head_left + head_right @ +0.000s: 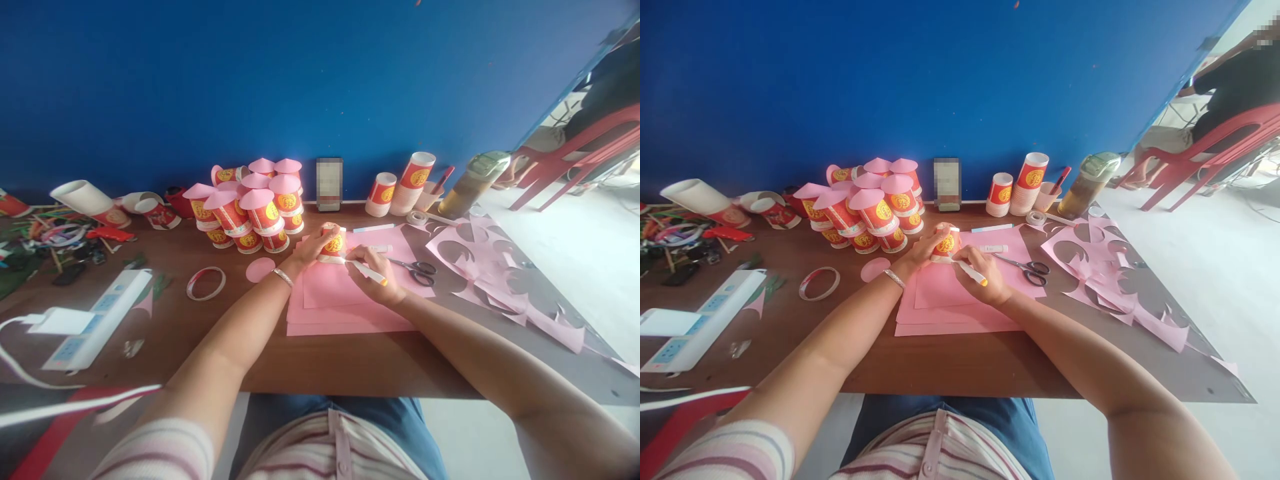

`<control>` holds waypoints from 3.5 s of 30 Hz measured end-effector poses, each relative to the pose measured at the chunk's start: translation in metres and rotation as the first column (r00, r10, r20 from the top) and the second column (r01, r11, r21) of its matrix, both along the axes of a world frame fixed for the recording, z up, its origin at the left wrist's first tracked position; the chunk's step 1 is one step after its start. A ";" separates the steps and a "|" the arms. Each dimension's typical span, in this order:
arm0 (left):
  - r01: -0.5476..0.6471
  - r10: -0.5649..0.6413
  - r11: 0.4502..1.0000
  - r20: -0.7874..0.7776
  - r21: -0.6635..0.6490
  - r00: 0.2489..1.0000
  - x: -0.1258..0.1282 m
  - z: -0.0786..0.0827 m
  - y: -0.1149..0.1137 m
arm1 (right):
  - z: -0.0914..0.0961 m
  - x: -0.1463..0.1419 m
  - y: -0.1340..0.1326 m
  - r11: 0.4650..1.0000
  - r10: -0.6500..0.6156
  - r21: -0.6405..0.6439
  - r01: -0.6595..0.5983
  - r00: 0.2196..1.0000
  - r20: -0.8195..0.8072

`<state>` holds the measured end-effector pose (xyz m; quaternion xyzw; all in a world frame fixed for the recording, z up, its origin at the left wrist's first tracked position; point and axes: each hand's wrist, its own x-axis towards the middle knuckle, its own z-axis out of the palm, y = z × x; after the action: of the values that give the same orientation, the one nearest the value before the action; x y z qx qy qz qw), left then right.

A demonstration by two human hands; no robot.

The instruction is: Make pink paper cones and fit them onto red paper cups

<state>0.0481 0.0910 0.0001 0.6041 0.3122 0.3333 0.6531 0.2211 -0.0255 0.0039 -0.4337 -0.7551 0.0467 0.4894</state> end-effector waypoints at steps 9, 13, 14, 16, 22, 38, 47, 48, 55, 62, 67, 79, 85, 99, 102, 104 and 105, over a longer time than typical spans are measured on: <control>-0.076 0.077 0.996 -0.023 0.044 0.997 0.002 0.010 -0.011 | 0.002 0.000 -0.008 0.995 -0.060 0.076 0.058 0.998 0.028; -0.093 0.092 0.995 -0.015 -0.028 0.996 0.004 0.010 -0.014 | 0.002 0.001 -0.007 0.993 -0.040 0.115 0.029 0.995 0.096; -0.091 0.091 0.995 -0.006 -0.046 0.996 0.005 0.010 -0.014 | 0.001 0.001 -0.007 0.991 -0.033 0.131 0.019 0.994 0.105; -0.076 0.077 0.995 0.011 -0.066 0.997 0.006 0.008 -0.013 | 0.001 0.001 -0.006 0.984 -0.024 0.178 0.002 0.992 0.120; -0.024 0.025 0.999 0.011 -0.042 1.000 0.007 0.008 -0.012 | -0.001 0.005 -0.003 0.964 -0.036 0.264 -0.002 0.990 0.139; -0.028 0.028 1.000 -0.049 0.013 0.998 0.005 0.006 -0.009 | 0.000 0.003 -0.003 0.975 -0.019 0.220 -0.015 0.988 0.151; -0.013 0.013 1.000 -0.045 0.014 0.999 0.005 0.004 -0.007 | 0.000 0.005 -0.003 0.966 -0.030 0.256 -0.019 0.982 0.187; -0.020 0.020 1.000 -0.038 0.013 0.999 0.005 0.005 -0.008 | 0.000 0.005 -0.003 0.968 -0.030 0.251 -0.019 0.981 0.192; -0.024 0.024 1.000 -0.023 0.006 0.999 0.007 0.003 -0.007 | 0.002 0.005 -0.005 0.974 -0.021 0.226 -0.025 0.980 0.199; -0.035 0.035 0.999 -0.011 -0.001 0.999 0.008 0.004 -0.007 | 0.005 0.004 -0.006 0.977 -0.014 0.211 -0.030 0.978 0.206; -0.022 0.023 1.000 -0.013 0.016 1.000 0.007 0.004 -0.006 | 0.004 0.004 -0.005 0.980 -0.022 0.199 -0.023 0.974 0.223; -0.015 0.015 1.000 -0.036 0.010 0.999 0.007 0.008 -0.009 | 0.002 0.007 -0.005 0.988 -0.009 0.151 -0.026 0.975 0.222; -0.033 0.033 0.999 -0.052 0.012 0.998 0.006 0.005 -0.007 | 0.003 0.006 -0.007 0.990 -0.033 0.141 0.001 0.974 0.223; -0.045 0.045 0.999 -0.024 -0.013 0.999 0.007 0.006 -0.008 | 0.002 0.004 -0.008 0.982 -0.082 0.188 0.035 0.964 0.252; -0.034 0.034 0.999 -0.003 -0.019 0.999 0.008 0.004 -0.007 | 0.002 0.003 -0.008 0.975 -0.090 0.220 0.037 0.967 0.237; -0.026 0.026 0.999 -0.003 -0.023 1.000 0.008 0.004 -0.007 | 0.002 0.002 -0.007 0.971 -0.092 0.238 0.036 0.969 0.230; -0.024 0.024 0.999 -0.008 -0.023 1.000 0.008 0.005 -0.007 | 0.002 0.002 -0.007 0.969 -0.093 0.243 0.036 0.969 0.229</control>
<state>0.0559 0.0842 0.0046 0.5940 0.3257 0.3354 0.6547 0.2228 -0.0325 0.0061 -0.3991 -0.7941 -0.1122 0.4444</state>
